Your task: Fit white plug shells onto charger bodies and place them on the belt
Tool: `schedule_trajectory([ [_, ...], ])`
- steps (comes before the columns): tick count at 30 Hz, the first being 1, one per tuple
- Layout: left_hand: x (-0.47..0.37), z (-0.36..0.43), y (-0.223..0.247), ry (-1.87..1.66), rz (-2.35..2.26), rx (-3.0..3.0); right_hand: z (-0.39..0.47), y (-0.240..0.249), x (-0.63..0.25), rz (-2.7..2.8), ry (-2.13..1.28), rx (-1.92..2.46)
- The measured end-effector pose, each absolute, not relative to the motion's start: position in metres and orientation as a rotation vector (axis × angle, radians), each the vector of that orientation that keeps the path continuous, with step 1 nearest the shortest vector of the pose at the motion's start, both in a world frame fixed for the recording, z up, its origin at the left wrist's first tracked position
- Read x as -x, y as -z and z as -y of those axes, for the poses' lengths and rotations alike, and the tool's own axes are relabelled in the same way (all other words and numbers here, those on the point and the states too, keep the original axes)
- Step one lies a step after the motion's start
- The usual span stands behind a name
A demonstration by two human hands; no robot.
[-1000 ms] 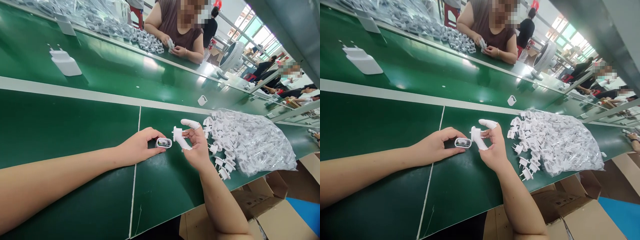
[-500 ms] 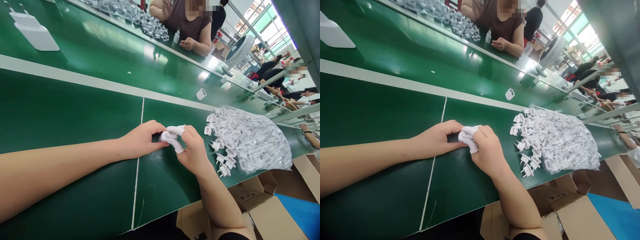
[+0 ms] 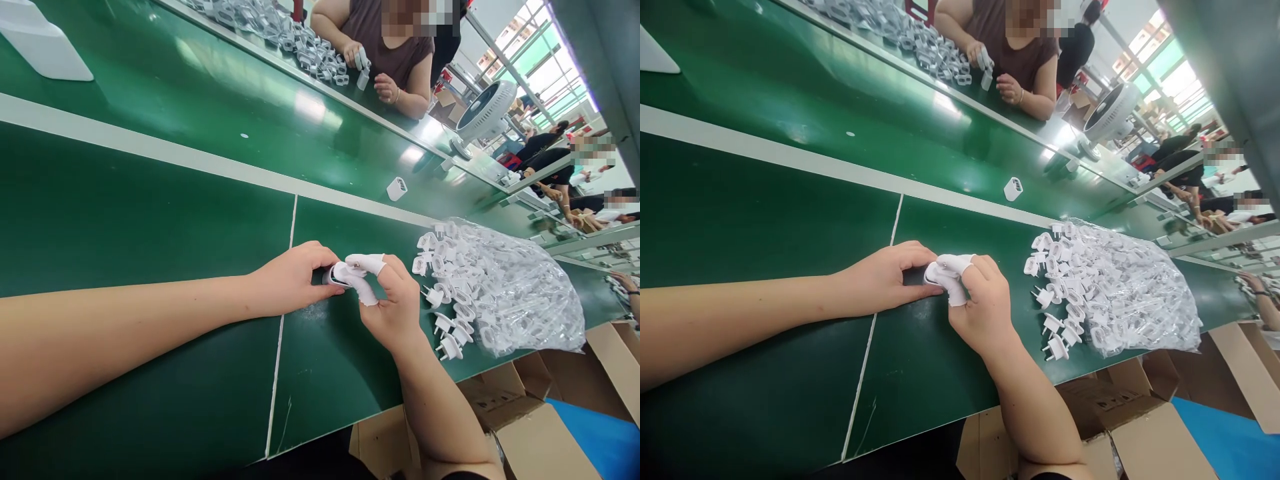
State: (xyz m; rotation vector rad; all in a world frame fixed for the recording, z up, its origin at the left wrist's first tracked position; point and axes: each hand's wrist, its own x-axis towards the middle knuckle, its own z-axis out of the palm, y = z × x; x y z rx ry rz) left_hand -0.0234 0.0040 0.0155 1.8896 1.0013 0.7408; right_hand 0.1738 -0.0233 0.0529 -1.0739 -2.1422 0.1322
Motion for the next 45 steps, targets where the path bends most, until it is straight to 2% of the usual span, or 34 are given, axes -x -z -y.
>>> schedule_trajectory([
  [12,0.021,-0.002,-0.015,-0.742,-1.039,-1.894,0.023,-0.054,-0.169,2.237,0.031,1.164],
  [20,0.019,0.0,-0.017,-0.763,-1.035,-1.887,0.023,-0.04,-0.171,2.141,-0.042,1.151],
  [27,0.019,0.003,-0.02,-0.786,-1.079,-1.776,0.017,-0.039,-0.183,1.905,-0.671,1.128],
  [35,0.027,0.0,-0.03,-0.784,-0.761,-1.477,0.013,-0.04,-0.19,1.964,-0.5,1.031],
  [41,0.029,-0.007,-0.032,-0.728,-0.742,-1.215,0.011,-0.037,-0.192,1.975,-0.529,0.959],
  [45,0.023,-0.004,-0.035,-0.683,-0.717,-1.345,0.009,-0.037,-0.195,1.959,-0.553,0.972],
])
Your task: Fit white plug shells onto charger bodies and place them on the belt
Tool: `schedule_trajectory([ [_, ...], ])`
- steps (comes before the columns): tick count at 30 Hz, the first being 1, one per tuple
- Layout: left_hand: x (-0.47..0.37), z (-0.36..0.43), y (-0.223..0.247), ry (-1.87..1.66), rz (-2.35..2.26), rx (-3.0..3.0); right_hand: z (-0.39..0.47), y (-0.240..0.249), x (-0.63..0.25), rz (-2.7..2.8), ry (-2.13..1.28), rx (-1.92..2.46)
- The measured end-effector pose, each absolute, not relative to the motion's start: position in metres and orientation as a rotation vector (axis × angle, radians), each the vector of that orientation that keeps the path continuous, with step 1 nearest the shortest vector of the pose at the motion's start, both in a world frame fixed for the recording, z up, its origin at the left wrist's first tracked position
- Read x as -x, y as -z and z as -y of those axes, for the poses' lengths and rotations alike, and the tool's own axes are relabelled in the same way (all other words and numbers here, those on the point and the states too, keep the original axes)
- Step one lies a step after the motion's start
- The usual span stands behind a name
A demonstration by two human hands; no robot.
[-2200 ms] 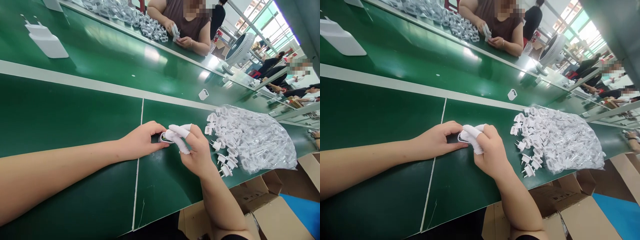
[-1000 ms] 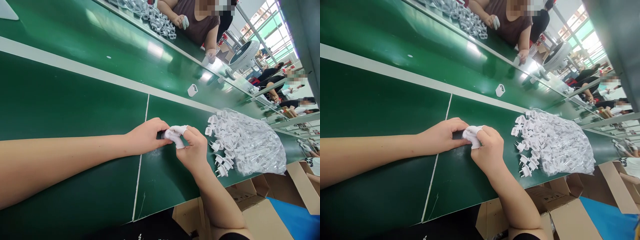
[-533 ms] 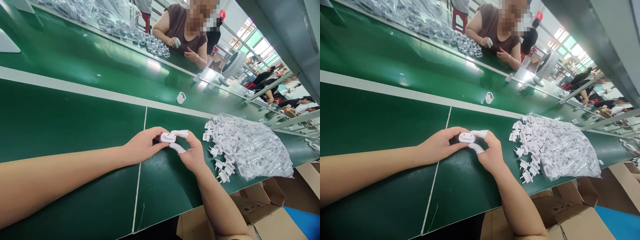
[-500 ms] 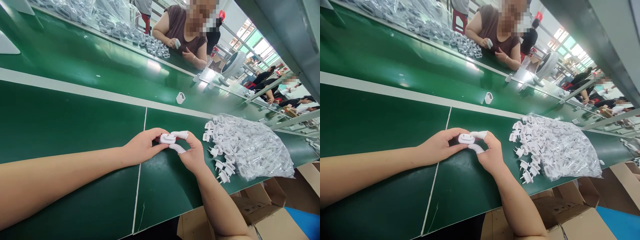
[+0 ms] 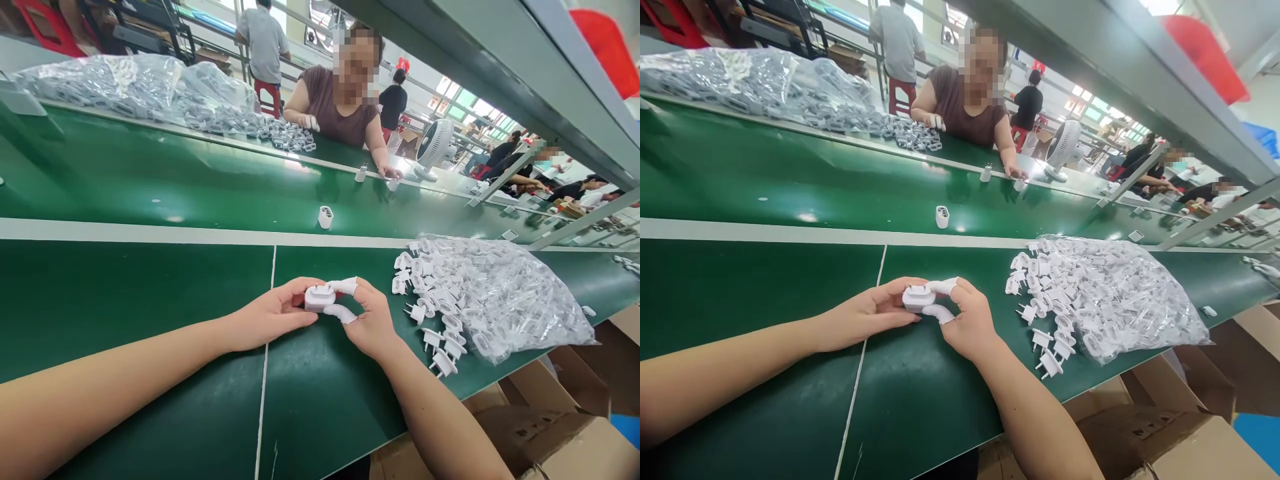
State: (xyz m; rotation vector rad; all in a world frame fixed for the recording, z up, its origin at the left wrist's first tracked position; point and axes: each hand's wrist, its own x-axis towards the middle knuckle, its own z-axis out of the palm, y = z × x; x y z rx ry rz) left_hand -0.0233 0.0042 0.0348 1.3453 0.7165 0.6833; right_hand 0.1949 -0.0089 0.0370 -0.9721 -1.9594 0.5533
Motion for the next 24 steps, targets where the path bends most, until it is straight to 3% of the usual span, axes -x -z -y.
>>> schedule_trajectory([
  [4,0.024,-0.024,-0.038,-0.697,-0.945,-1.533,-0.003,-0.045,-0.214,1.97,-0.386,1.266],
  [7,0.042,-0.063,-0.041,-0.857,-1.343,-1.686,-0.014,-0.054,-0.238,1.915,-0.037,1.961],
  [10,0.074,-0.108,-0.045,-0.985,-1.82,-1.702,-0.022,-0.059,-0.256,1.817,0.063,2.51],
  [17,0.131,-0.159,-0.041,-1.059,-2.167,-1.587,-0.027,-0.056,-0.264,1.795,0.087,2.505],
  [24,0.072,-0.142,-0.033,-1.341,-2.204,-1.89,-0.033,-0.055,-0.26,1.725,0.086,2.435],
])
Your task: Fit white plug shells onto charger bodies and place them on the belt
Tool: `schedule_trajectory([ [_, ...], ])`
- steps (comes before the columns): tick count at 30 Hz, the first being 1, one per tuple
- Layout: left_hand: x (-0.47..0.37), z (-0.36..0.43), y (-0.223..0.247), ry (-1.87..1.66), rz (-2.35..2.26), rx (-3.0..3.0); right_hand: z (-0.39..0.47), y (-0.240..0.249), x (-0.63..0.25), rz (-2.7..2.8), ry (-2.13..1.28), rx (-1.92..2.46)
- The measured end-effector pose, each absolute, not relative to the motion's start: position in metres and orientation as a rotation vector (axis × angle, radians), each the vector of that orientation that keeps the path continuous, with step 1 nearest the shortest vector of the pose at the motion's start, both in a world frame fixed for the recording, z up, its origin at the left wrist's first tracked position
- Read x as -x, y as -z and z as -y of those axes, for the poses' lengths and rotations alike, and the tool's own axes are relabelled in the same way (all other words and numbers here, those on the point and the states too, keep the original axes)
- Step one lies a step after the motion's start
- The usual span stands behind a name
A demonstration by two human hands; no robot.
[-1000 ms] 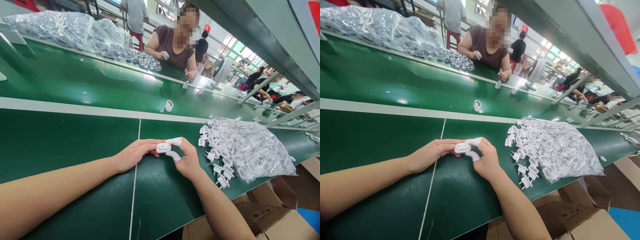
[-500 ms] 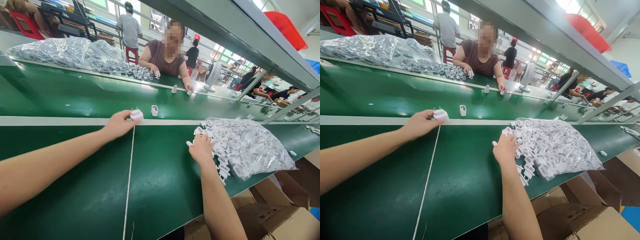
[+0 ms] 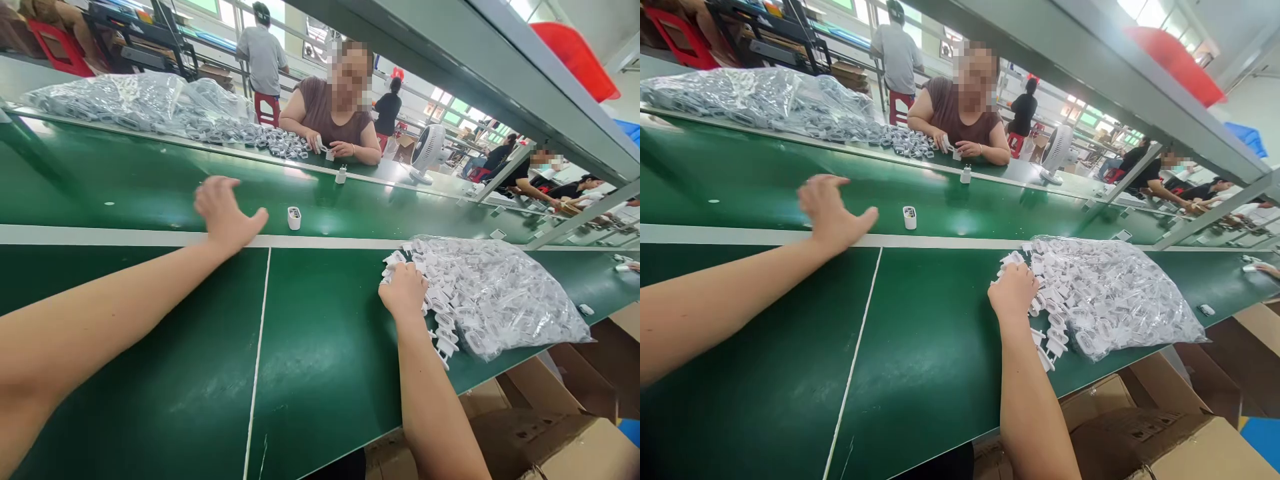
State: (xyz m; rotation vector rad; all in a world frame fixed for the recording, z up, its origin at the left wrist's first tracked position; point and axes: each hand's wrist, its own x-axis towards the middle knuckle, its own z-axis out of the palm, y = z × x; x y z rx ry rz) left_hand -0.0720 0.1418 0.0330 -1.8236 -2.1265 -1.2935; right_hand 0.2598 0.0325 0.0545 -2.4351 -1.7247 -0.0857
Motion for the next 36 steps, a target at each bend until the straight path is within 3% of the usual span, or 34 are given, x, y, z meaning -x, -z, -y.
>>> schedule_trajectory([
  [6,0.017,-0.168,-0.031,1.056,2.504,2.115,-0.032,-0.048,-0.26,1.742,0.092,2.281],
  [10,0.017,-0.159,-0.035,1.148,2.376,2.266,-0.033,-0.049,-0.264,1.675,0.056,2.18],
  [14,0.02,-0.1,-0.038,1.148,2.164,2.57,-0.03,-0.052,-0.26,1.628,-0.06,2.018],
  [20,0.027,-0.003,-0.023,1.113,1.744,3.093,-0.012,-0.052,-0.224,1.488,-0.796,1.392],
  [25,0.03,0.011,-0.005,1.225,1.749,3.143,0.003,-0.057,-0.198,1.344,-1.354,1.144],
  [36,0.034,0.006,-0.007,1.315,1.801,3.182,0.002,-0.051,-0.192,1.093,-1.577,1.034],
])
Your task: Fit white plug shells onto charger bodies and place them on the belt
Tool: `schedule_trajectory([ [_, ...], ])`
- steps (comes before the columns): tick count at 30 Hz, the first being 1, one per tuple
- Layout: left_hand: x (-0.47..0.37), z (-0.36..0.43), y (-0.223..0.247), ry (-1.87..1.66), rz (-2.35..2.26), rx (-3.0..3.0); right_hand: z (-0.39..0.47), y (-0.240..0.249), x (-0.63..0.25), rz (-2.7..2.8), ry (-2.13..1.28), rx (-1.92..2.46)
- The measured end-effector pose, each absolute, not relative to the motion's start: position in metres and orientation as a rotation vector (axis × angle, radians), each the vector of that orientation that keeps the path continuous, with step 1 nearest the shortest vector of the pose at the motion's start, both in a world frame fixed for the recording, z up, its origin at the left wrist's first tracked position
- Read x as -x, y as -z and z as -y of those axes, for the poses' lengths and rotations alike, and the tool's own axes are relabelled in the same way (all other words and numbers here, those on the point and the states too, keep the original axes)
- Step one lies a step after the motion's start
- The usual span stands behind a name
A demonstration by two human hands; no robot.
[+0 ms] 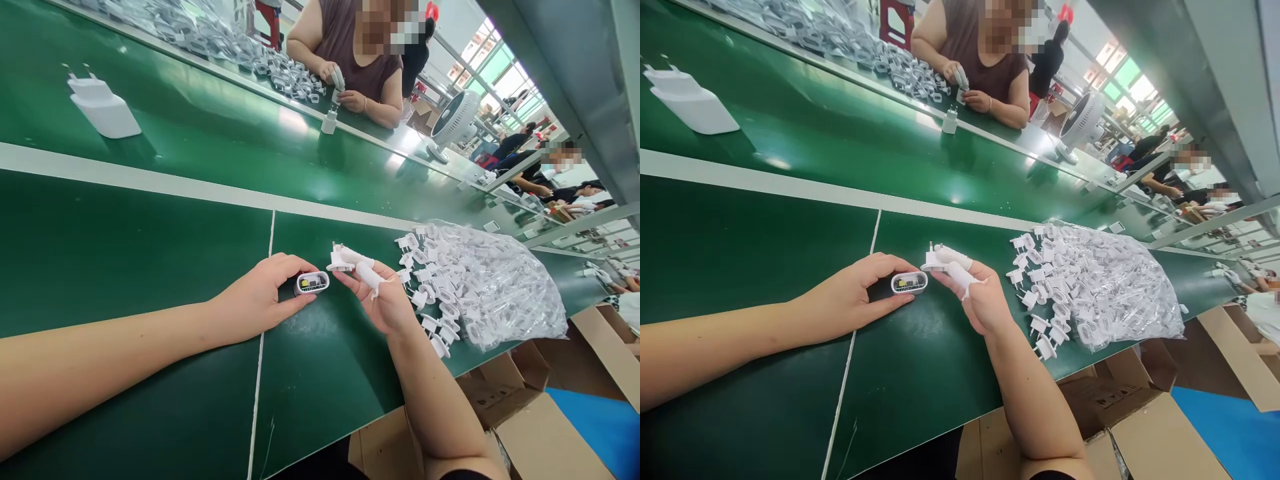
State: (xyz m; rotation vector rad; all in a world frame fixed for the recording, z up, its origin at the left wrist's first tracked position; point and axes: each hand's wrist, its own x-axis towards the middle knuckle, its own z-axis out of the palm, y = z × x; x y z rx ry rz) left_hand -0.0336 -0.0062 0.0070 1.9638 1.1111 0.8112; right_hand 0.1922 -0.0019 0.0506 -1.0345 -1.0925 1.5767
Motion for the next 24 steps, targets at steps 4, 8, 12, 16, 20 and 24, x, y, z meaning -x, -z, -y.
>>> schedule_trajectory([
  [4,0.033,0.006,-0.005,-0.832,-1.102,-1.969,-0.001,-0.049,-0.192,1.051,-1.543,1.071],
  [8,0.033,0.005,-0.003,-0.834,-1.058,-1.994,-0.001,-0.046,-0.194,1.121,-1.504,1.127],
  [12,0.032,0.004,-0.004,-0.826,-1.107,-1.937,0.004,-0.042,-0.19,1.354,-1.227,1.087],
  [16,0.03,0.003,-0.007,-0.855,-1.086,-1.934,0.013,-0.042,-0.179,1.623,-0.925,1.027],
  [20,0.03,0.002,-0.008,-0.884,-1.057,-1.94,0.018,-0.046,-0.168,1.834,-0.7,1.016],
  [24,0.03,0.002,-0.007,-0.878,-1.058,-1.939,0.018,-0.049,-0.163,1.959,-0.528,1.03],
])
